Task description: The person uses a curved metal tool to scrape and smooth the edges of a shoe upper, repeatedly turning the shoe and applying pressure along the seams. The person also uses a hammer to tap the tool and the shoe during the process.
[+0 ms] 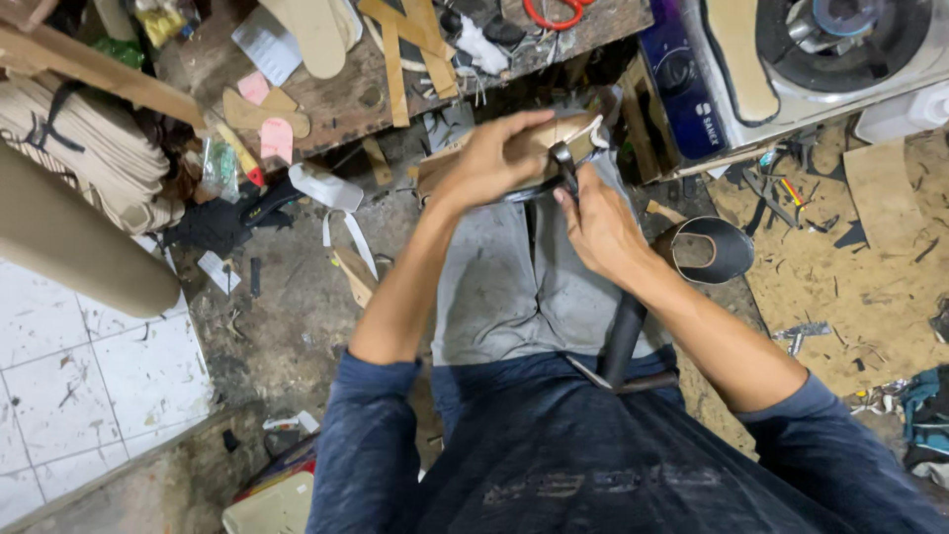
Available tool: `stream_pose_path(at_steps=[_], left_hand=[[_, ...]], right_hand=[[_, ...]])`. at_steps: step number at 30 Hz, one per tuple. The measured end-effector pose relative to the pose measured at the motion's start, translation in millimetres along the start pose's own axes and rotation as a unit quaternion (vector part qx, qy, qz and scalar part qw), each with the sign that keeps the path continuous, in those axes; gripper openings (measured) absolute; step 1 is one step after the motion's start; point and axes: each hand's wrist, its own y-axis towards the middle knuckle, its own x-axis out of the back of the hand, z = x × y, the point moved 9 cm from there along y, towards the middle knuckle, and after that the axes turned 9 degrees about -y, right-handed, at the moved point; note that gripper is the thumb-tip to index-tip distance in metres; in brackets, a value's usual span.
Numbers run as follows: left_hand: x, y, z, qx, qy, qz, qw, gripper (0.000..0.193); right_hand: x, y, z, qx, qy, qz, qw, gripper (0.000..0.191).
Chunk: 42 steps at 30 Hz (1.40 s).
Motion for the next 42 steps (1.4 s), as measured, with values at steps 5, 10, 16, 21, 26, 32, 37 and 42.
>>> stream_pose_path(at_steps=[5, 10, 16, 21, 26, 32, 37, 42], left_hand=[[5.6, 16.0, 10.4, 0.084, 0.073, -0.061, 0.992, 0.041], [-4.0, 6.0, -8.4, 0.001, 0.195, -0.091, 0.977, 0.035], [-9.4, 18.2, -13.4, -0.083, 0.167, 0.012, 0.982, 0.05], [-6.7, 40.6, 9.7, 0.015, 0.189, 0.065, 0.98, 0.072], [-9.4, 47.3, 15.5, 0.013, 0.194, 0.068, 0.979, 0.073], [-8.3, 47.0, 17.6, 0.028, 0.209, 0.061, 0.976, 0.074], [-8.1, 34.8, -5.2, 0.018, 0.184, 0.041, 0.982, 0.068], [23.5, 2.6, -66.6, -0.186, -0.053, -0.155, 0.969, 0.061]], right_hand=[[2.8, 2.9, 0.6, 0.032, -0.002, 0.012, 0.999, 0.024], [14.0, -2.8, -1.3, 0.067, -0.048, 0.075, 0.994, 0.023], [4.7, -1.5, -26.5, -0.152, 0.132, 0.064, 0.977, 0.037], [21.8, 0.7, -12.5, -0.038, 0.175, -0.047, 0.983, 0.037], [31.8, 1.3, 5.4, 0.091, 0.21, -0.168, 0.959, 0.038], [13.1, 18.8, -9.7, -0.012, 0.194, -0.079, 0.978, 0.029], [8.5, 18.7, -1.1, -0.034, 0.154, 0.003, 0.987, 0.031], [43.8, -7.9, 7.8, 0.016, 0.395, -0.118, 0.911, 0.032]])
